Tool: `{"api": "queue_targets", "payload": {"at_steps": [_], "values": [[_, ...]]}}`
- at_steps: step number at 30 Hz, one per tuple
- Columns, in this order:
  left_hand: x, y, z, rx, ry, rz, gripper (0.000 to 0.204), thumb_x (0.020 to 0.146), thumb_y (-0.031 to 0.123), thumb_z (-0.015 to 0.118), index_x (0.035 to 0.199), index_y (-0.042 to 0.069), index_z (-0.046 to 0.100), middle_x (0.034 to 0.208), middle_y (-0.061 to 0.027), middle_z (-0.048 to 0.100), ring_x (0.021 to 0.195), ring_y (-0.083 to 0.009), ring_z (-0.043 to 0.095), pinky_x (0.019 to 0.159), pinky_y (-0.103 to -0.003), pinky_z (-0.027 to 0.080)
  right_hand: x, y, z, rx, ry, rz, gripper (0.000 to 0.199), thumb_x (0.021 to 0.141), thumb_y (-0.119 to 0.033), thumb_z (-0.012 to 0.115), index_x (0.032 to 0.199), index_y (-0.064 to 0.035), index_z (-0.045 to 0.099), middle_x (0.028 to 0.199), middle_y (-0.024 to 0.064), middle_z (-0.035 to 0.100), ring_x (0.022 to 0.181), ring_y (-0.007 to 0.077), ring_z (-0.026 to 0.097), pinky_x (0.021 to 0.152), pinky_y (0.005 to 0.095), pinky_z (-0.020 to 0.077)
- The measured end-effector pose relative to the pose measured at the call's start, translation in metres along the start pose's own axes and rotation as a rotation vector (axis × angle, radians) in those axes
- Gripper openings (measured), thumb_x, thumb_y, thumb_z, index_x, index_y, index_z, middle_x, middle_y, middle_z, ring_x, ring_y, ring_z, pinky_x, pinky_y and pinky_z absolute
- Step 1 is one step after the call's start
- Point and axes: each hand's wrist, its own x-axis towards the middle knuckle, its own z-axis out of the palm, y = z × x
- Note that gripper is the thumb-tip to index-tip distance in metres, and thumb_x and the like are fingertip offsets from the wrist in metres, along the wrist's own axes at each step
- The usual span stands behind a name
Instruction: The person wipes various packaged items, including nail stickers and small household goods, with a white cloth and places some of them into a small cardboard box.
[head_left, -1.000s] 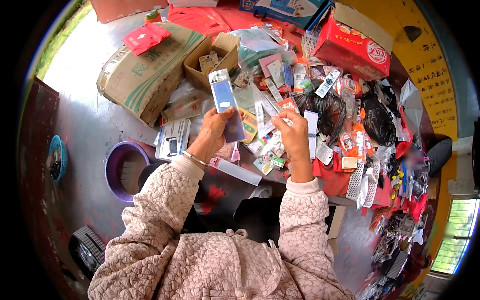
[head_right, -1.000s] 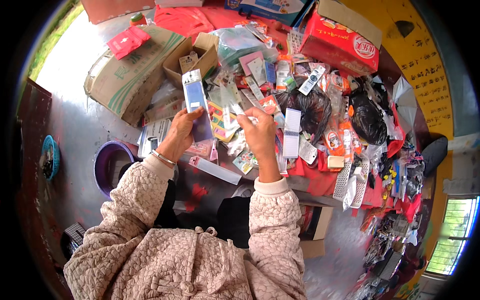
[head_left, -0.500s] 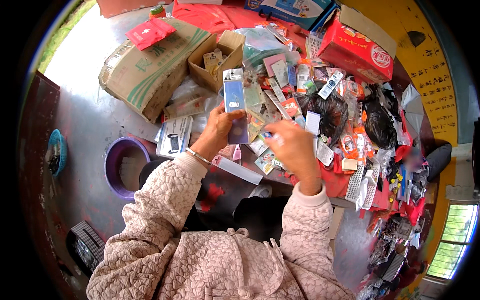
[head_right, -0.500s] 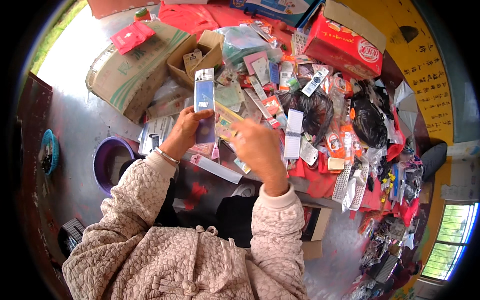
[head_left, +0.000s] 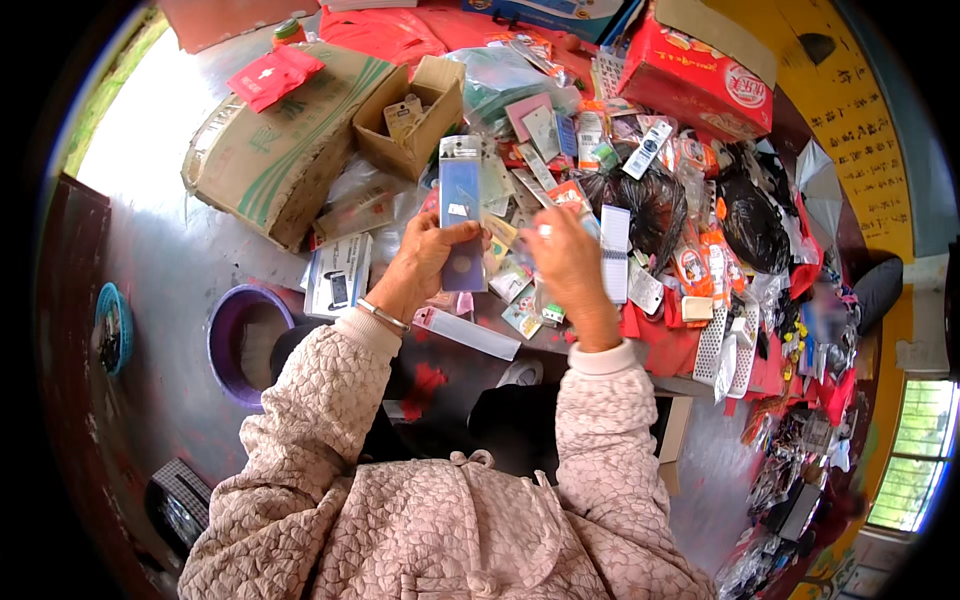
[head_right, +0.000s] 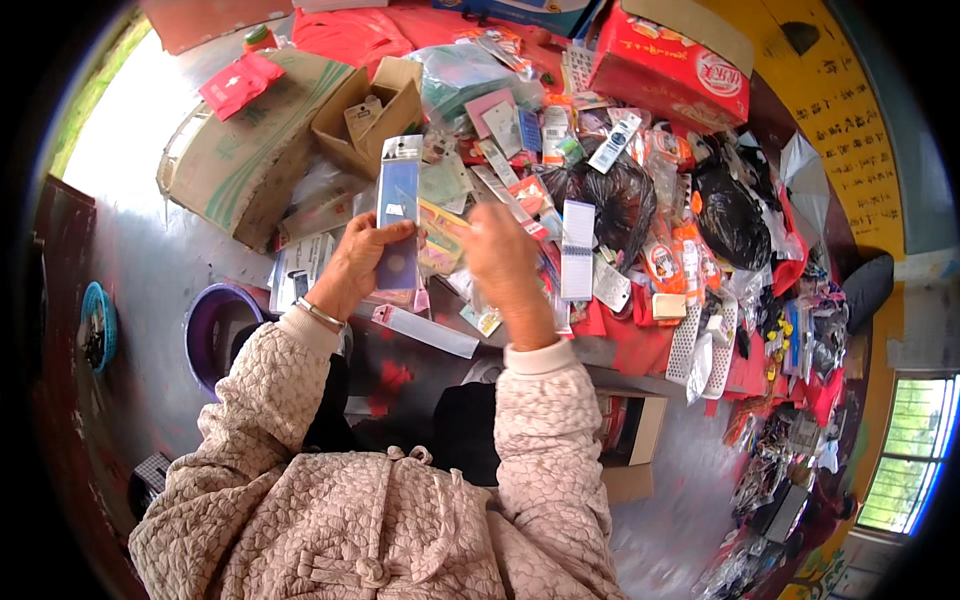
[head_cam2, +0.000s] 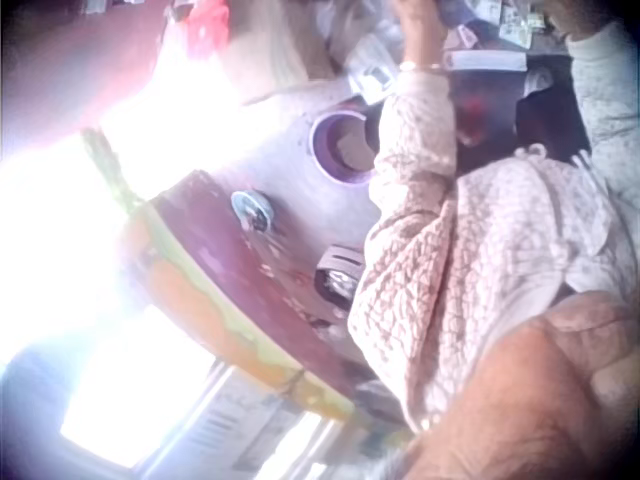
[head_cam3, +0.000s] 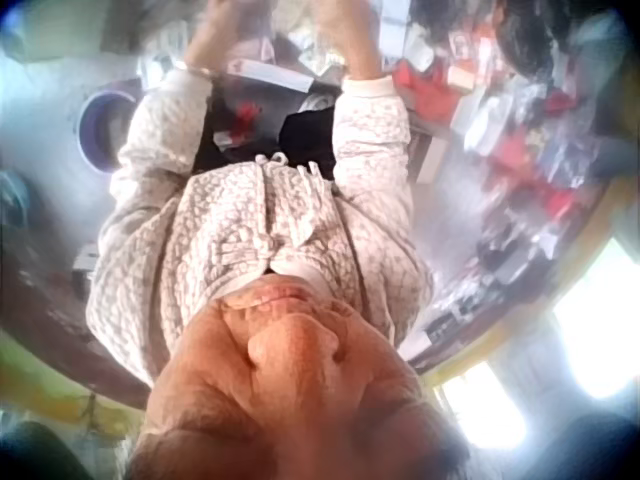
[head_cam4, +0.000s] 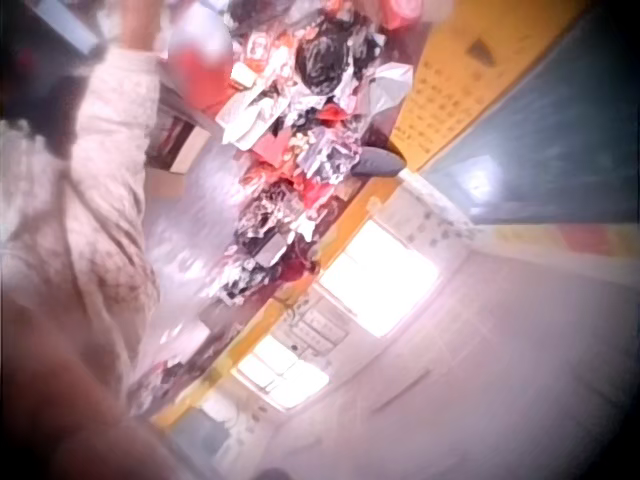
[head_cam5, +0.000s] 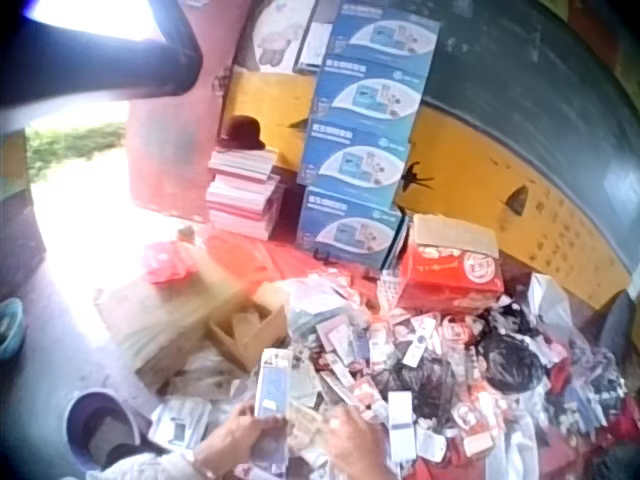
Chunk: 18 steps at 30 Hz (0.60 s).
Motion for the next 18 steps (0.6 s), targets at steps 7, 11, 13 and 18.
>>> {"api": "queue_targets", "payload": {"at_steps": [7,11,13,18], "values": [[0.001,0.002,0.002,0.025,-0.035,-0.057,0.022,0.076,0.005,0.062,0.095,-0.002,0.055,0.081,-0.0086,0.062,0.068,-0.0152,0.062,0.064,-0.030,0.052,0.007,0.026,-0.040,0.658,-0.202,0.509,0.030,0.085,-0.030,0.055,0.083,-0.0018,0.062,0.062,0.0043,0.055,0.054,0.0110,0.049,0.050,0.0242,0.0377],[-0.002,0.004,0.007,0.002,-0.047,-0.065,0.021,0.077,0.006,0.062,0.096,-0.001,0.055,0.082,-0.0078,0.062,0.068,-0.0146,0.061,0.065,-0.029,0.051,0.000,0.015,-0.030,0.653,-0.591,0.257,0.022,0.082,-0.022,0.058,0.074,-0.0008,0.061,0.064,-0.0002,0.055,0.060,0.0070,0.048,0.057,0.0215,0.0384],[-0.001,0.003,0.005,0.010,-0.027,-0.059,0.021,0.077,0.006,0.062,0.096,-0.001,0.055,0.082,-0.0071,0.062,0.068,-0.0143,0.061,0.066,-0.029,0.051,0.001,0.008,-0.032,0.653,-0.664,0.292,0.021,0.079,-0.018,0.059,0.068,0.0001,0.060,0.063,0.0002,0.055,0.061,0.0069,0.049,0.058,0.0227,0.0390],[-0.008,0.014,0.007,-0.012,-0.021,-0.027,0.023,0.076,0.008,0.065,0.095,-0.001,0.055,0.081,-0.0051,0.061,0.069,-0.0130,0.059,0.065,-0.026,0.050,-0.003,0.001,-0.023,0.736,-0.757,0.325,0.025,0.077,-0.021,0.060,0.065,0.0004,0.060,0.060,0.0027,0.057,0.059,0.0095,0.050,0.058,0.0257,0.0398]]}}
